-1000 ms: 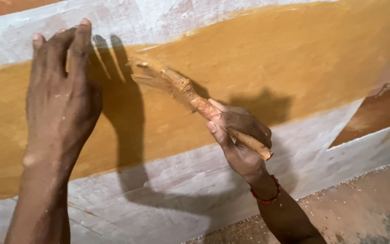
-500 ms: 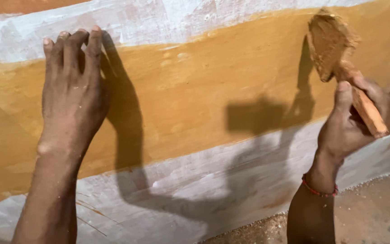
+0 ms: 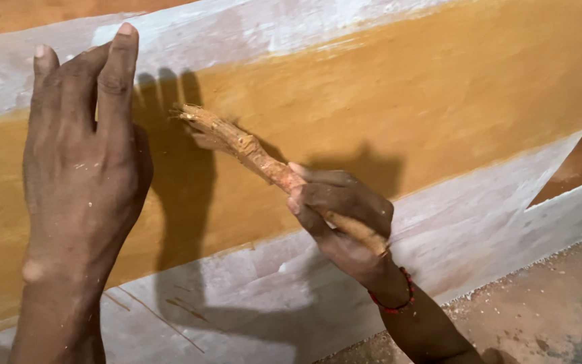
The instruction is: The person paints a horizontal band on a wall using a brush and yellow paint. They repeatedly dip the brush into a small container on the floor and apply the paint in horizontal strokes, occasionally using their left hand to steady themselves against the wall.
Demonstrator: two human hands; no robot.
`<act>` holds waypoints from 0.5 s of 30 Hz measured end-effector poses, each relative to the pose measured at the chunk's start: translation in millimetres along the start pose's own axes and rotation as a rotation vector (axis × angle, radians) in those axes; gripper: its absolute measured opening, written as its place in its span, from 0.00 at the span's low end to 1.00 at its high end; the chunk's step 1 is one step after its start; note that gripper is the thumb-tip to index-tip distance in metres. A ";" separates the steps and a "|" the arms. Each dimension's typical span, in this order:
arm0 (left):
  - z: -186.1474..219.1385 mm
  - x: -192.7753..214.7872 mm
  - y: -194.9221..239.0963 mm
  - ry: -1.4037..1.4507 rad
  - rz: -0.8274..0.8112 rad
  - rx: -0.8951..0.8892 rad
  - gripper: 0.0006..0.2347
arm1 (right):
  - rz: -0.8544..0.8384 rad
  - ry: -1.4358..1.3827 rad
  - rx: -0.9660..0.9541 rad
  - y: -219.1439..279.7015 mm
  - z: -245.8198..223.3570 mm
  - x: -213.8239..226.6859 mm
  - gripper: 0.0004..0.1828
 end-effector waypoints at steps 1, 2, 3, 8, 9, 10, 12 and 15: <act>-7.8 -0.6 5.3 0.000 -0.004 0.001 0.36 | 0.012 -0.003 0.011 0.1 -4.8 -3.2 0.04; -14.3 -4.7 8.9 -0.006 -0.024 0.003 0.36 | 0.031 0.000 -0.084 -0.8 3.9 -1.9 0.04; -20.6 -8.9 11.7 -0.012 -0.043 0.004 0.36 | 0.051 0.003 -0.180 -1.5 16.0 3.7 0.04; -39.0 -32.4 10.1 -0.077 -0.123 -0.021 0.36 | 0.345 0.119 -0.334 8.8 54.7 76.0 0.10; -39.2 -31.9 11.0 -0.063 -0.101 -0.035 0.35 | 0.342 0.198 -0.283 7.8 51.9 88.2 0.10; -39.9 -33.0 11.6 -0.063 -0.096 -0.041 0.34 | 0.357 0.248 -0.248 6.4 50.5 100.4 0.10; -41.3 -34.9 14.3 -0.063 -0.092 -0.050 0.33 | 0.406 0.317 -0.200 1.2 45.4 121.7 0.10; -42.0 -36.8 16.5 0.012 -0.100 -0.059 0.33 | 0.378 0.394 -0.121 -17.1 34.8 119.6 0.11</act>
Point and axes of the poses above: each hand's wrist, its own y-axis away from the middle knuckle, its own x-axis out of the back of the hand, z = x × y, the point moved 9 cm from there along -y, towards the middle knuckle, and after that the axes turned 2 degrees about -z, right-handed, at the moved point
